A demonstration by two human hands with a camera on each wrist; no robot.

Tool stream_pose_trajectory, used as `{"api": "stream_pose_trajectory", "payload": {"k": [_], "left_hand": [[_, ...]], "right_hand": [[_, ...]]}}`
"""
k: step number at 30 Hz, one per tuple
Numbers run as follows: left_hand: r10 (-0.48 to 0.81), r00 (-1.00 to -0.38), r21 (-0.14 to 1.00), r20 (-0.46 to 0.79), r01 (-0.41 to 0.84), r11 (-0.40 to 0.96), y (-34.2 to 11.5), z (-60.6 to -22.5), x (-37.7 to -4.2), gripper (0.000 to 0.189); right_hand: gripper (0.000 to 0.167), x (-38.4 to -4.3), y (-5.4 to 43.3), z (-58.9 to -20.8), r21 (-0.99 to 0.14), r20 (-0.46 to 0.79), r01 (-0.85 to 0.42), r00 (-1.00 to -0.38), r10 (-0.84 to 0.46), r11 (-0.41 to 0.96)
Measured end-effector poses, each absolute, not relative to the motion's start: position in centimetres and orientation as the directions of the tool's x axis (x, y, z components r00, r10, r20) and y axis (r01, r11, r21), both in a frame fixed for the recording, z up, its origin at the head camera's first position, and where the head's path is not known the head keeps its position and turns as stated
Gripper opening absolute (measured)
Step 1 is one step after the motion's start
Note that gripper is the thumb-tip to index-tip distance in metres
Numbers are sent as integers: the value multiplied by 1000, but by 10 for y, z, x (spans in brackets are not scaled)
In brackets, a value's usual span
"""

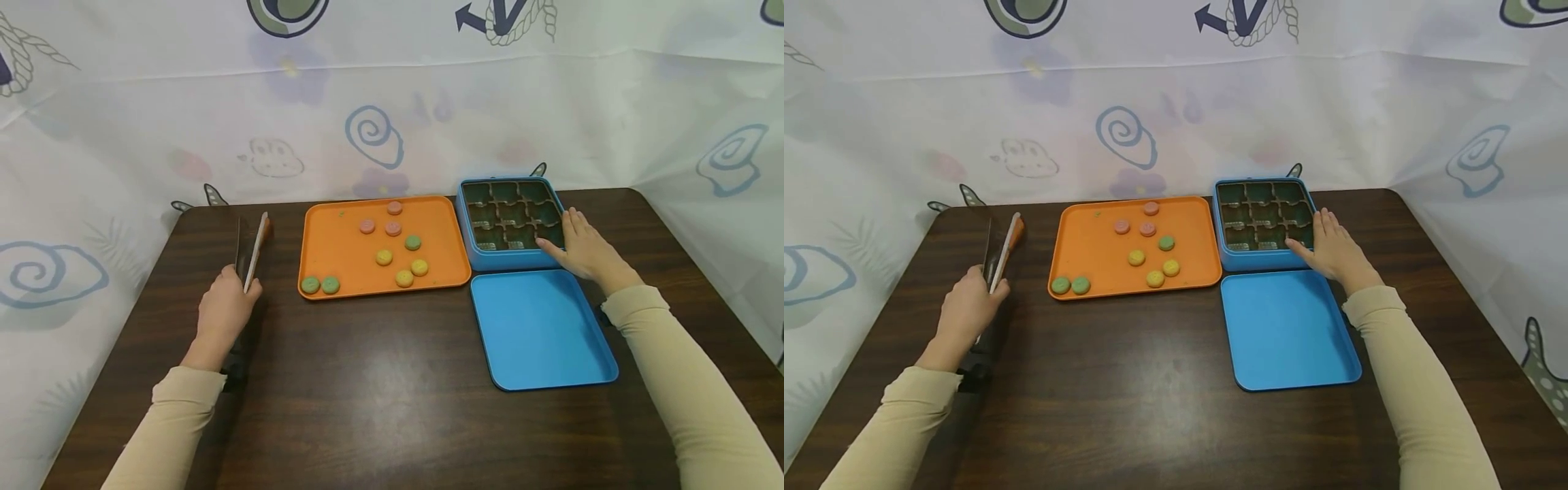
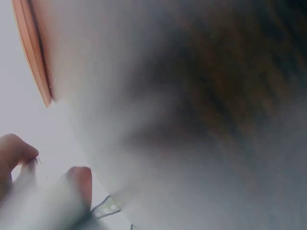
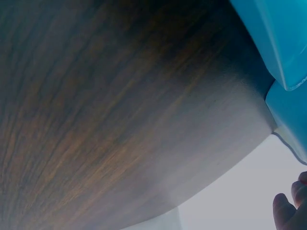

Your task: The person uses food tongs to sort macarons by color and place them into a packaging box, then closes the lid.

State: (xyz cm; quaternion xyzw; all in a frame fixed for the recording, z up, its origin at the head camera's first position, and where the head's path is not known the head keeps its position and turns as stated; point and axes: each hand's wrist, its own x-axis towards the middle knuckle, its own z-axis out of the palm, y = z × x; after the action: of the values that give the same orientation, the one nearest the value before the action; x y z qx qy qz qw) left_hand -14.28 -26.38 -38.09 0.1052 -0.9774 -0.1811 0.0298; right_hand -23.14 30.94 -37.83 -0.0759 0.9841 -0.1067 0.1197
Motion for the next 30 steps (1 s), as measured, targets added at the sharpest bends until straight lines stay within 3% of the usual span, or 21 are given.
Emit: {"api": "stream_pose_trajectory", "payload": {"k": [10,21,30], "left_hand": [[-164,-971,368,172,-91,925,-252,-377,-146,52],[-51,-978,368,203,27,930,-225,-365,-159,57],[33,-990,305,140,75,950,-196,-363,-180,56]], "right_hand": [[100,-232,312,-378,-236,-223,-120,-959,-174,964],[100,-233,311,-375,-244,-235,-108,-958,-167,964],[100,-232,312,-374,-238,-253,-105,-953,-166,965]]}}
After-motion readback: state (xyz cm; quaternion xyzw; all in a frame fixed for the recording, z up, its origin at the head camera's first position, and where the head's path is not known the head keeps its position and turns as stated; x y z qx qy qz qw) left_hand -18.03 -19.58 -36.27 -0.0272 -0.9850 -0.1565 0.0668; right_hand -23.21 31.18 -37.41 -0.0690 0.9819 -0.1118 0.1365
